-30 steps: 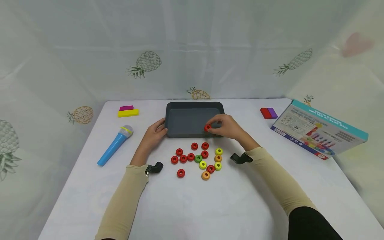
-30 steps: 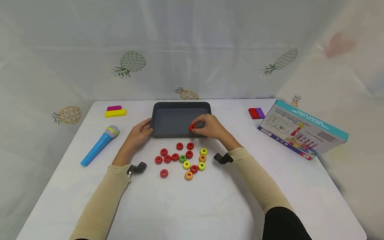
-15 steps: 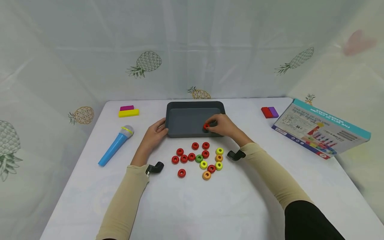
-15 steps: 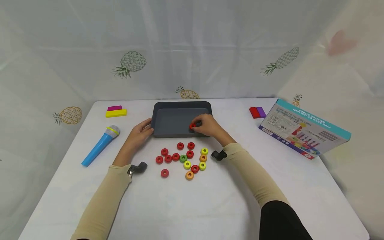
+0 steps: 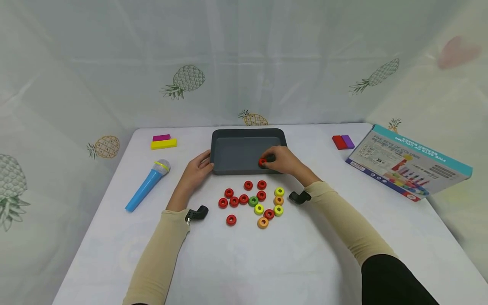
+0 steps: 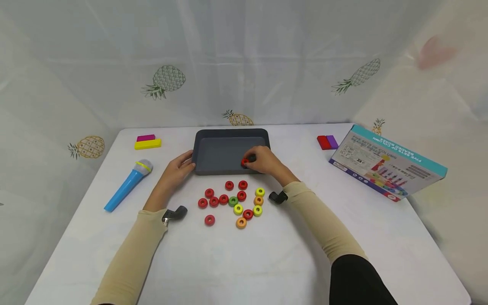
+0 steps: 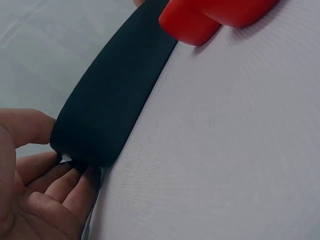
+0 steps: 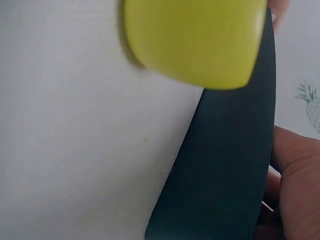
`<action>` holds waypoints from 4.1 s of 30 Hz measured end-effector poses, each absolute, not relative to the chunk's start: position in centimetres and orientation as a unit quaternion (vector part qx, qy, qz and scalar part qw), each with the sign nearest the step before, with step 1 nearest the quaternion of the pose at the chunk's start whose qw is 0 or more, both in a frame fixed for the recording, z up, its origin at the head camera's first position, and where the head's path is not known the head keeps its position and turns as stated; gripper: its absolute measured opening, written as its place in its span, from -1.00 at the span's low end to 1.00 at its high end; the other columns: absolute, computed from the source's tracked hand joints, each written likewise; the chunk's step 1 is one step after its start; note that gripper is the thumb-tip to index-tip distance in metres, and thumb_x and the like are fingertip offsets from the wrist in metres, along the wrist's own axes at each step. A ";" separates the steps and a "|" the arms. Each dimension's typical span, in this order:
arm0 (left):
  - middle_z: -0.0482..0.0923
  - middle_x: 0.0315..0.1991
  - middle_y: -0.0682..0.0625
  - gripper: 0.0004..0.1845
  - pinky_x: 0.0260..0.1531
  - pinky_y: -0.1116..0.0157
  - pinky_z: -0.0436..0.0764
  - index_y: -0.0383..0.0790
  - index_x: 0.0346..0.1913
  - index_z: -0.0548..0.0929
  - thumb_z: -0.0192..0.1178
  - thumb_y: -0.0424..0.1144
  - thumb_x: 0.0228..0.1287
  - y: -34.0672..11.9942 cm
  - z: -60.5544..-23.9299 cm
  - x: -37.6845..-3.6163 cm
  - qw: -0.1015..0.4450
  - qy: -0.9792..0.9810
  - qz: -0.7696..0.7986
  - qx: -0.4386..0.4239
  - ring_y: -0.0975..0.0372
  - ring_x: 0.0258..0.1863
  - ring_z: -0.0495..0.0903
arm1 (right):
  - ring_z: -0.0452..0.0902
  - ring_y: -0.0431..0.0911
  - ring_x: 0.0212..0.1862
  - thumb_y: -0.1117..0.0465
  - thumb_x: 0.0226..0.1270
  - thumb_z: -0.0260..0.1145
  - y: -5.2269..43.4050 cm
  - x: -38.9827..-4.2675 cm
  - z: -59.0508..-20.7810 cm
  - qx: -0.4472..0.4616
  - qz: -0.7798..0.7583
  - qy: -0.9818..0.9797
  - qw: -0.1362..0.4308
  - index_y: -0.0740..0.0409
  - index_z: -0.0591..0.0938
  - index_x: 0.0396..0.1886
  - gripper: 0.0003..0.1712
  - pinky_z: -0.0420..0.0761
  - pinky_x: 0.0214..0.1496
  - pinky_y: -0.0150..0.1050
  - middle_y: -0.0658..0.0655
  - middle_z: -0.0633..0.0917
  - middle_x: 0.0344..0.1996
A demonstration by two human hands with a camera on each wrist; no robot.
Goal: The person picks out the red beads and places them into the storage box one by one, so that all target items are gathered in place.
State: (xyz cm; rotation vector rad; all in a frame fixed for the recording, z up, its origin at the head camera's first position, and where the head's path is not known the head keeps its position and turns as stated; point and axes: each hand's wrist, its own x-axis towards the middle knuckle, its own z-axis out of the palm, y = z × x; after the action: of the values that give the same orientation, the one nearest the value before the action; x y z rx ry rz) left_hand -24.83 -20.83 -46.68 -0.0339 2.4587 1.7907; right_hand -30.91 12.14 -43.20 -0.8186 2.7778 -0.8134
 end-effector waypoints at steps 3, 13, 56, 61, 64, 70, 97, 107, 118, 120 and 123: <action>0.24 0.57 0.00 -0.34 0.49 0.13 0.36 -0.02 0.56 0.27 0.17 -0.21 0.46 -20.8 -46.9 -24.8 0.053 0.807 0.588 -0.016 0.12 0.50 0.35 | 0.66 0.05 0.06 0.21 0.28 0.45 12.3 -30.6 -43.2 -0.275 -0.279 0.918 0.055 0.16 0.76 -0.01 -0.70 0.67 0.11 0.00 0.16 0.78 -0.04; 0.23 0.57 0.02 -0.34 0.49 0.13 0.37 0.01 0.57 0.26 0.16 -0.18 0.47 -20.7 -46.9 -24.8 0.056 0.811 0.582 -0.016 0.14 0.50 0.34 | 0.63 0.02 -0.15 0.23 0.23 0.49 12.7 -27.8 -42.0 -0.297 -0.314 0.902 0.003 0.15 0.78 -0.06 -0.72 0.64 -0.14 -0.15 0.11 0.78 -0.15; 0.21 0.58 0.02 -0.36 0.50 0.13 0.35 0.00 0.57 0.26 0.14 -0.21 0.48 -20.6 -46.6 -24.8 0.057 0.807 0.587 -0.015 0.14 0.52 0.32 | 0.62 -0.13 -0.16 0.24 0.18 0.53 12.5 -23.0 -44.4 -0.241 -0.329 0.907 0.099 0.12 0.77 -0.06 -0.69 0.71 -0.06 -0.23 0.04 0.77 -0.16; 0.21 0.58 0.02 -0.36 0.51 0.13 0.34 0.01 0.57 0.25 0.14 -0.20 0.49 -20.6 -46.5 -24.7 0.057 0.807 0.587 -0.019 0.14 0.51 0.32 | 0.62 -0.13 -0.17 0.23 0.18 0.53 12.5 -22.9 -44.3 -0.247 -0.332 0.905 0.097 0.12 0.77 -0.07 -0.70 0.72 -0.06 -0.22 0.04 0.77 -0.17; 0.21 0.58 0.01 -0.36 0.51 0.13 0.34 0.00 0.57 0.25 0.14 -0.22 0.49 -20.6 -46.4 -24.6 0.055 0.806 0.589 -0.017 0.13 0.51 0.33 | 0.63 -0.13 -0.16 0.22 0.19 0.53 12.6 -22.9 -43.9 -0.249 -0.330 0.905 0.096 0.11 0.77 -0.06 -0.70 0.73 -0.05 -0.22 0.04 0.77 -0.16; 0.23 0.57 0.00 -0.36 0.49 0.14 0.36 -0.03 0.57 0.25 0.14 -0.23 0.49 -20.5 -46.4 -24.6 0.051 0.806 0.590 -0.008 0.13 0.51 0.33 | 0.63 -0.12 -0.21 0.24 0.16 0.54 13.0 -23.4 -42.6 -0.243 -0.341 0.905 0.081 0.10 0.79 -0.11 -0.74 0.72 -0.12 -0.23 0.04 0.78 -0.21; 0.21 0.58 0.01 -0.35 0.50 0.11 0.35 -0.02 0.57 0.25 0.14 -0.21 0.49 -20.8 -46.8 -24.6 0.053 0.807 0.588 -0.011 0.12 0.52 0.31 | 0.68 0.03 -0.06 0.20 0.30 0.43 12.0 -32.4 -41.7 -0.164 -0.366 0.914 0.052 0.18 0.74 0.01 -0.69 0.71 -0.07 -0.11 0.19 0.77 -0.11; 0.22 0.57 0.00 -0.35 0.48 0.13 0.37 -0.01 0.57 0.25 0.15 -0.21 0.49 -20.5 -46.7 -24.8 0.053 0.807 0.588 -0.016 0.13 0.51 0.33 | 0.67 0.04 -0.04 0.22 0.31 0.42 11.6 -33.1 -42.9 -0.142 -0.347 0.925 0.058 0.22 0.72 0.03 -0.68 0.70 0.01 -0.09 0.23 0.76 -0.08; 0.16 0.60 0.03 -0.34 0.50 0.13 0.35 0.03 0.58 0.22 0.13 -0.16 0.50 -20.9 -46.7 -24.3 0.062 0.804 0.591 0.001 0.13 0.54 0.28 | 0.69 0.04 -0.05 0.25 0.26 0.46 11.4 -33.1 -42.9 -0.163 -0.325 0.929 0.067 0.25 0.74 -0.02 -0.69 0.71 0.04 -0.07 0.22 0.77 -0.10; 0.17 0.59 0.00 -0.35 0.50 0.12 0.34 0.00 0.58 0.22 0.13 -0.18 0.50 -20.8 -46.6 -24.3 0.059 0.802 0.594 0.002 0.12 0.53 0.29 | 0.69 0.05 -0.03 0.25 0.26 0.45 11.5 -33.0 -42.9 -0.164 -0.324 0.929 0.068 0.25 0.73 0.00 -0.68 0.71 0.06 -0.07 0.23 0.77 -0.07; 0.20 0.58 -0.01 -0.35 0.50 0.12 0.35 -0.03 0.58 0.23 0.13 -0.20 0.50 -20.8 -46.7 -24.2 0.056 0.799 0.598 0.004 0.11 0.52 0.30 | 0.68 0.07 0.00 0.23 0.28 0.45 11.7 -32.7 -42.8 -0.164 -0.323 0.930 0.067 0.26 0.71 0.04 -0.64 0.71 0.07 -0.05 0.25 0.76 -0.04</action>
State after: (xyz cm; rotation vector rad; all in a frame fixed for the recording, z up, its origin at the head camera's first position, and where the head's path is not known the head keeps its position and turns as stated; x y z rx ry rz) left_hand -24.20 -20.77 -46.66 0.0125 2.4257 1.8157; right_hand -32.71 11.65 -42.84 -0.4946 2.8017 -0.9732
